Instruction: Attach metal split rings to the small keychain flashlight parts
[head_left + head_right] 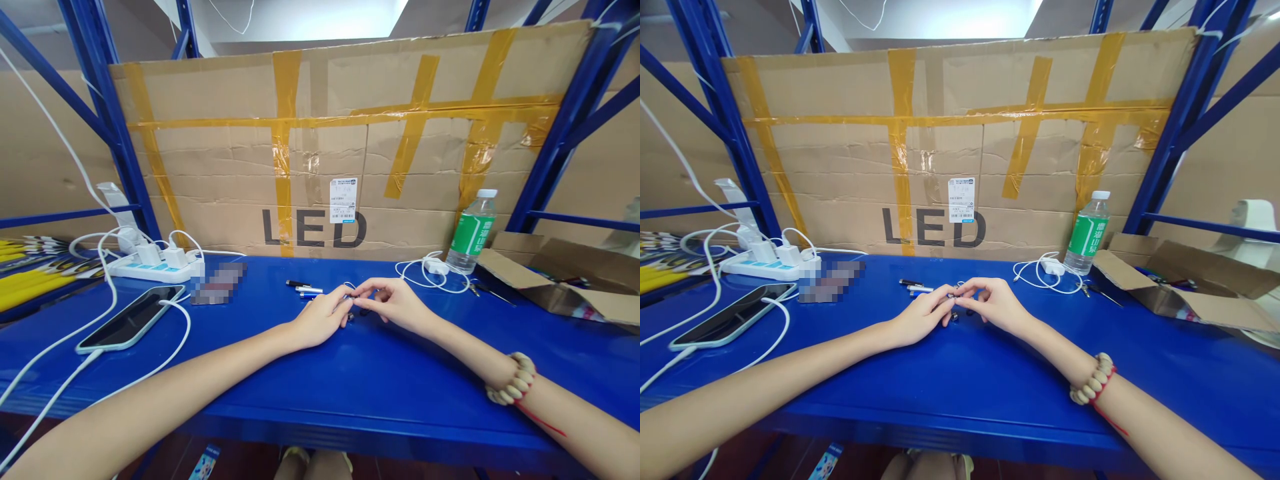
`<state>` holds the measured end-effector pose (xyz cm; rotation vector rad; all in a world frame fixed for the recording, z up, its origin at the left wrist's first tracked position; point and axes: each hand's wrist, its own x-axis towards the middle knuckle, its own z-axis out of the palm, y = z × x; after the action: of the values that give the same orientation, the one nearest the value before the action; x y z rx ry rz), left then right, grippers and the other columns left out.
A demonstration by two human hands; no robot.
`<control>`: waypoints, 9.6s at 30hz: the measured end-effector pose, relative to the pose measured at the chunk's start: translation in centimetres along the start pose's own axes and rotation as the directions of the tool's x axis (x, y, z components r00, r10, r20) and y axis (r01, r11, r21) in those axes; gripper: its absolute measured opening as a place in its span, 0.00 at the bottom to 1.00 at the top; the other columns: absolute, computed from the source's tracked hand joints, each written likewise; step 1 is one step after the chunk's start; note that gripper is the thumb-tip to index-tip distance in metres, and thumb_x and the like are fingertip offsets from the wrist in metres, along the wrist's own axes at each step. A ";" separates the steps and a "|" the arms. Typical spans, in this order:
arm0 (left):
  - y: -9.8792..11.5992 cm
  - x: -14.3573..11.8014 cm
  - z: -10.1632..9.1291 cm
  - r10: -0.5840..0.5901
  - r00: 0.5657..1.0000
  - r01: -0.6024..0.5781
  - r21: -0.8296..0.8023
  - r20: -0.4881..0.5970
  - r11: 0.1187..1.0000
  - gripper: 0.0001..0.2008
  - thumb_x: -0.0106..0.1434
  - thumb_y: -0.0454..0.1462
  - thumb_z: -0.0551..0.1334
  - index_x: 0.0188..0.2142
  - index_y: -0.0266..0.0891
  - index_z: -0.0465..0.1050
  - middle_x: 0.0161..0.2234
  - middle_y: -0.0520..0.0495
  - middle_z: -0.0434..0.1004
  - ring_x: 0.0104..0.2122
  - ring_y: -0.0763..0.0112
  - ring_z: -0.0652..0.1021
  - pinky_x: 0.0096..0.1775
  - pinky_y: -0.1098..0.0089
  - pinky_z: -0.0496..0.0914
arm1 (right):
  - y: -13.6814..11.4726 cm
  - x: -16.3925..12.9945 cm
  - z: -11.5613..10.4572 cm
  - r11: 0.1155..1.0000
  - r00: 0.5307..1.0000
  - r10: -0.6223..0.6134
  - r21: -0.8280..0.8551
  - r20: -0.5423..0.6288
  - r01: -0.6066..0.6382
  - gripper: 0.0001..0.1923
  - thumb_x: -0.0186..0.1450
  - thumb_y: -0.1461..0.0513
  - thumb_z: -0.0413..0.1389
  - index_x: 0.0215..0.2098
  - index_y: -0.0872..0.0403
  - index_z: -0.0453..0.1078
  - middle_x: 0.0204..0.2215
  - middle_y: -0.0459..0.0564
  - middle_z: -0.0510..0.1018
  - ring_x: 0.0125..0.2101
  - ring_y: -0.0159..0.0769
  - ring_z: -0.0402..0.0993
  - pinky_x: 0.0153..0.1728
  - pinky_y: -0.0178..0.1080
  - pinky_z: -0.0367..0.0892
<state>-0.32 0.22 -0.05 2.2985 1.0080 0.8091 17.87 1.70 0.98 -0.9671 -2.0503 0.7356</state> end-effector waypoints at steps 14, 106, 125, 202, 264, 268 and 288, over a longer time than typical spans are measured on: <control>-0.3 0.0 0.1 0.024 1.000 -0.024 0.024 -0.003 0.999 0.13 0.66 0.41 0.43 0.43 0.41 0.61 0.22 0.56 0.67 0.27 0.75 0.71 0.35 0.73 0.63 | -0.2 0.0 0.0 0.998 0.999 -0.033 -0.048 0.005 0.033 0.17 0.55 0.52 0.56 0.34 0.58 0.72 0.24 0.48 0.75 0.11 0.21 0.60 0.13 0.28 0.56; -0.1 0.1 0.3 0.026 1.000 -0.027 0.058 0.014 0.998 0.12 0.66 0.40 0.43 0.35 0.41 0.61 0.23 0.56 0.69 0.28 0.74 0.72 0.36 0.73 0.63 | 0.6 0.3 -0.3 0.998 0.995 -0.067 -0.009 -0.076 0.067 0.15 0.50 0.53 0.61 0.26 0.58 0.73 0.21 0.47 0.73 0.11 0.21 0.60 0.12 0.30 0.55; -0.2 0.1 0.3 0.019 1.000 -0.020 0.029 0.011 0.999 0.12 0.66 0.40 0.43 0.35 0.40 0.61 0.23 0.55 0.68 0.28 0.74 0.72 0.36 0.73 0.63 | 0.4 0.2 -0.4 0.997 0.996 -0.068 -0.047 -0.057 0.066 0.17 0.51 0.52 0.60 0.27 0.58 0.73 0.21 0.47 0.74 0.11 0.22 0.60 0.13 0.30 0.55; 0.0 0.2 0.1 -0.043 0.998 0.044 -0.024 0.036 0.999 0.13 0.64 0.40 0.44 0.31 0.39 0.63 0.24 0.54 0.69 0.30 0.74 0.71 0.38 0.74 0.62 | 0.2 0.3 -0.1 0.984 0.988 0.107 0.133 0.114 -0.122 0.17 0.54 0.54 0.58 0.35 0.60 0.72 0.12 0.41 0.68 0.12 0.22 0.59 0.12 0.28 0.51; 0.3 0.2 -0.1 -0.070 0.995 0.061 0.120 0.076 0.991 0.13 0.64 0.41 0.46 0.30 0.38 0.66 0.24 0.54 0.71 0.27 0.74 0.71 0.32 0.75 0.62 | 0.1 0.2 0.0 0.980 0.973 0.145 0.107 0.180 -0.166 0.19 0.52 0.50 0.58 0.32 0.58 0.67 0.24 0.46 0.73 0.13 0.20 0.62 0.11 0.27 0.55; 0.2 0.2 -0.1 -0.069 0.995 0.059 0.119 0.079 0.991 0.13 0.64 0.40 0.46 0.30 0.38 0.65 0.24 0.54 0.71 0.27 0.74 0.71 0.32 0.74 0.62 | 0.1 0.2 0.0 0.981 0.973 0.144 0.106 0.181 -0.165 0.19 0.52 0.51 0.58 0.32 0.58 0.67 0.24 0.45 0.72 0.13 0.20 0.62 0.11 0.27 0.55; 0.1 0.3 0.0 -0.061 0.995 0.051 0.124 0.078 0.991 0.13 0.63 0.40 0.47 0.31 0.39 0.66 0.24 0.54 0.70 0.27 0.74 0.71 0.33 0.75 0.62 | 0.2 0.2 0.0 0.983 0.972 0.138 0.091 0.191 -0.158 0.18 0.53 0.51 0.58 0.32 0.58 0.67 0.23 0.45 0.72 0.13 0.21 0.63 0.11 0.27 0.56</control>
<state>-0.09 0.36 0.11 2.3736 1.1074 0.6411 17.80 1.99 0.91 -1.0327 -2.0880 1.0361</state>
